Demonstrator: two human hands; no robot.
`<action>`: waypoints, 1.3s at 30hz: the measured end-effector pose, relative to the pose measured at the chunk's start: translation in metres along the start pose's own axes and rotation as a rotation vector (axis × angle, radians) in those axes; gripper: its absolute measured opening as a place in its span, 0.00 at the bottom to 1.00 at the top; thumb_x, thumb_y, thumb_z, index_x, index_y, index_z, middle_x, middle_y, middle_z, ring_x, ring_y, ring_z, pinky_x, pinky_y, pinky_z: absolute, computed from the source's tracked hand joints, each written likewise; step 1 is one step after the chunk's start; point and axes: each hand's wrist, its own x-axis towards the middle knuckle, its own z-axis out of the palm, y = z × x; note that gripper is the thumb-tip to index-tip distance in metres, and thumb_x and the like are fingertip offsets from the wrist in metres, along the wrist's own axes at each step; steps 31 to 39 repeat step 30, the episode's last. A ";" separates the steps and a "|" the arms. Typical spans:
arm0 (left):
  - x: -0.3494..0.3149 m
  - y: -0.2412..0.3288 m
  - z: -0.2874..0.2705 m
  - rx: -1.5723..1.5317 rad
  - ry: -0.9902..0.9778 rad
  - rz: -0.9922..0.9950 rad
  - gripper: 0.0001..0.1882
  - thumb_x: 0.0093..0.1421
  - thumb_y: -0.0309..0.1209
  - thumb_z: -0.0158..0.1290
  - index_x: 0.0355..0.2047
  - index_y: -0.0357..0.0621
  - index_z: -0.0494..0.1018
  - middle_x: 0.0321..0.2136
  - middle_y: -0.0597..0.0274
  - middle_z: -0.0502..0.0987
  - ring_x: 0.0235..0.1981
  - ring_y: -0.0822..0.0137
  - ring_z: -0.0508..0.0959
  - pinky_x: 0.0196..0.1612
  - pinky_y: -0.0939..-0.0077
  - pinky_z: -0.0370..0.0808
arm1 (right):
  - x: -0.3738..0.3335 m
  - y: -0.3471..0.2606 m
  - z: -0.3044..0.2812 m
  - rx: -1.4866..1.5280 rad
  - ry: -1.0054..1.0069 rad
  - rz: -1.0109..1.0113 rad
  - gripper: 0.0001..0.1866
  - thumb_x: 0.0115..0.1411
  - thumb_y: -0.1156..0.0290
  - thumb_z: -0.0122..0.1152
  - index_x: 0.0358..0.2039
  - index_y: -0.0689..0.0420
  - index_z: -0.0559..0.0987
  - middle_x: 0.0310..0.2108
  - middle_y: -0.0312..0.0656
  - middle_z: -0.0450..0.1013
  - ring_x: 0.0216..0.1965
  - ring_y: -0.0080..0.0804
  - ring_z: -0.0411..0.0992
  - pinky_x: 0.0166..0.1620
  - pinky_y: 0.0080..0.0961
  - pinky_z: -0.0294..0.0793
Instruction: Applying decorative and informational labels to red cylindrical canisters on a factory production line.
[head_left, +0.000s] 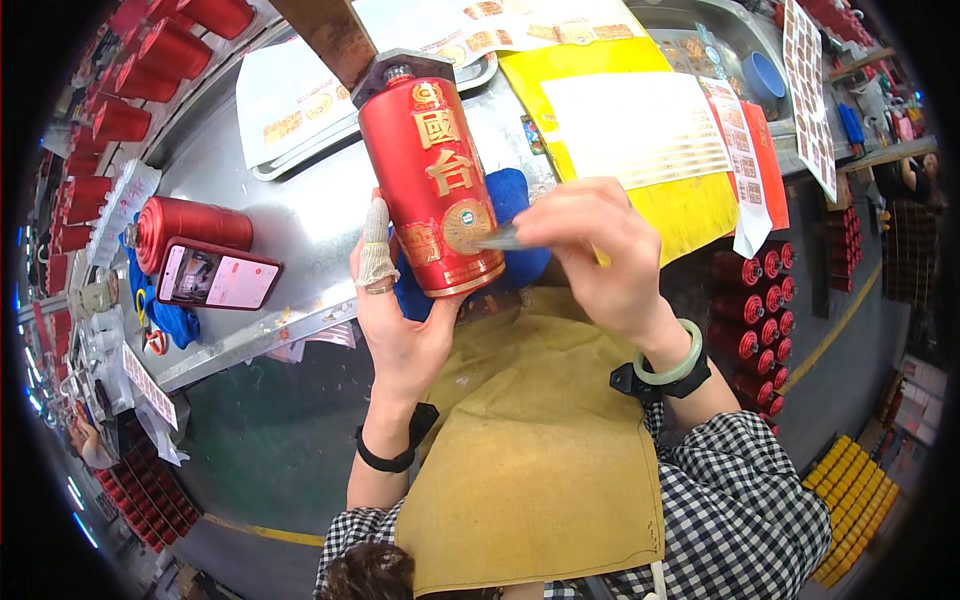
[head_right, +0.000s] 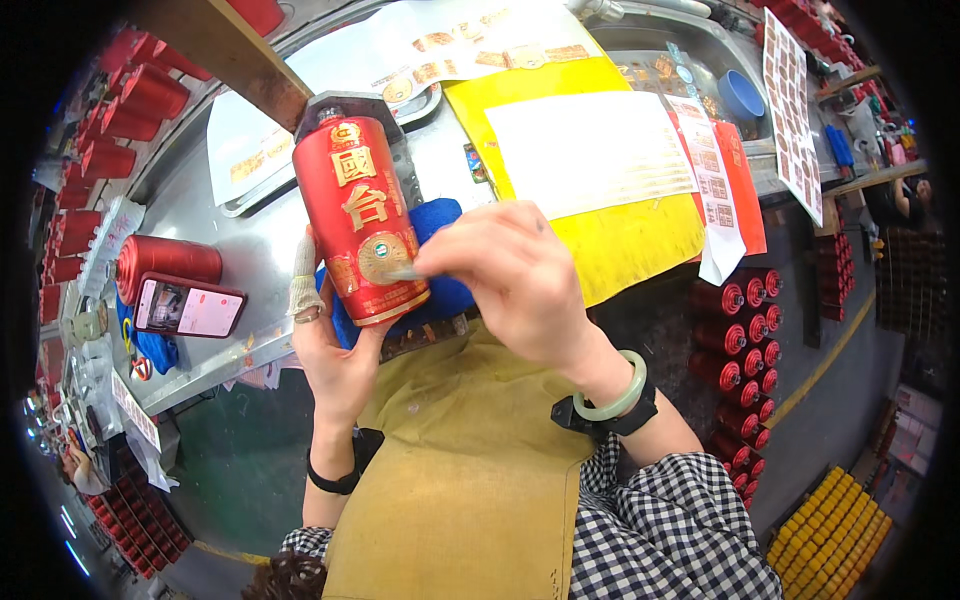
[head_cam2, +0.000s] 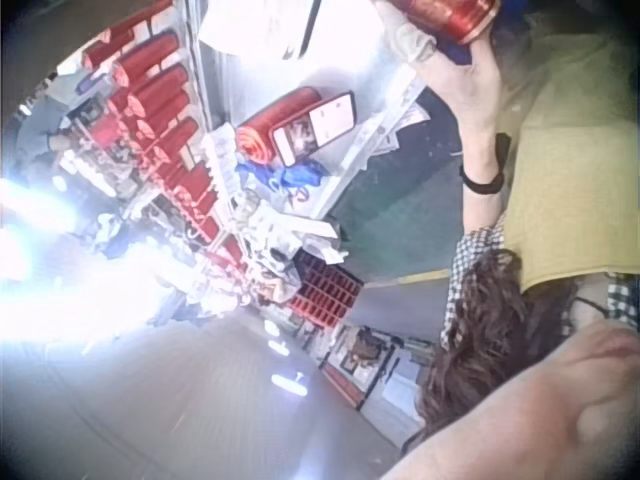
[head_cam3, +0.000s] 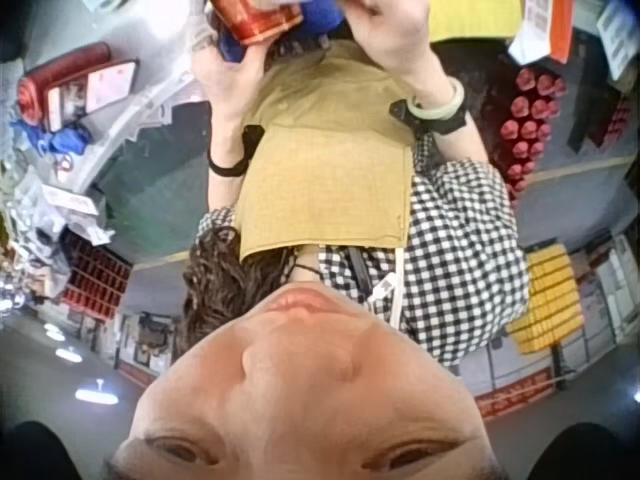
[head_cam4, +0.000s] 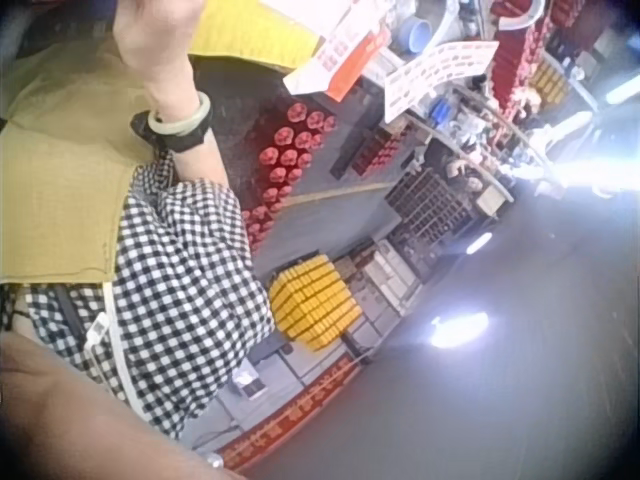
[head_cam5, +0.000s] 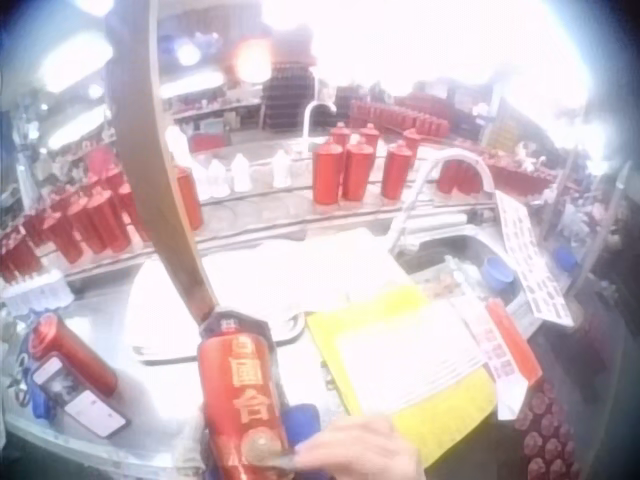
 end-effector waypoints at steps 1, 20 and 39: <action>-0.002 -0.002 0.001 0.002 0.001 -0.002 0.51 0.53 0.19 0.68 0.73 0.34 0.50 0.71 0.50 0.58 0.68 0.57 0.66 0.68 0.59 0.67 | 0.000 -0.002 0.001 -0.112 -0.011 -0.156 0.10 0.49 0.78 0.65 0.34 0.53 0.85 0.37 0.32 0.81 0.41 0.29 0.78 0.47 0.31 0.74; -0.002 0.005 -0.002 0.728 0.118 0.565 0.26 0.48 0.32 0.74 0.49 0.67 0.83 0.61 0.54 0.71 0.62 0.51 0.68 0.61 0.61 0.70 | 0.003 -0.020 0.002 0.143 0.299 0.169 0.14 0.56 0.86 0.68 0.43 0.60 0.81 0.37 0.42 0.80 0.37 0.33 0.78 0.41 0.25 0.77; 0.006 0.004 -0.002 0.678 0.064 0.568 0.16 0.60 0.41 0.63 0.49 0.71 0.83 0.62 0.65 0.74 0.63 0.56 0.66 0.63 0.53 0.68 | -0.001 -0.022 -0.001 0.182 0.292 0.365 0.14 0.62 0.81 0.65 0.48 0.60 0.79 0.41 0.41 0.80 0.39 0.31 0.80 0.45 0.24 0.78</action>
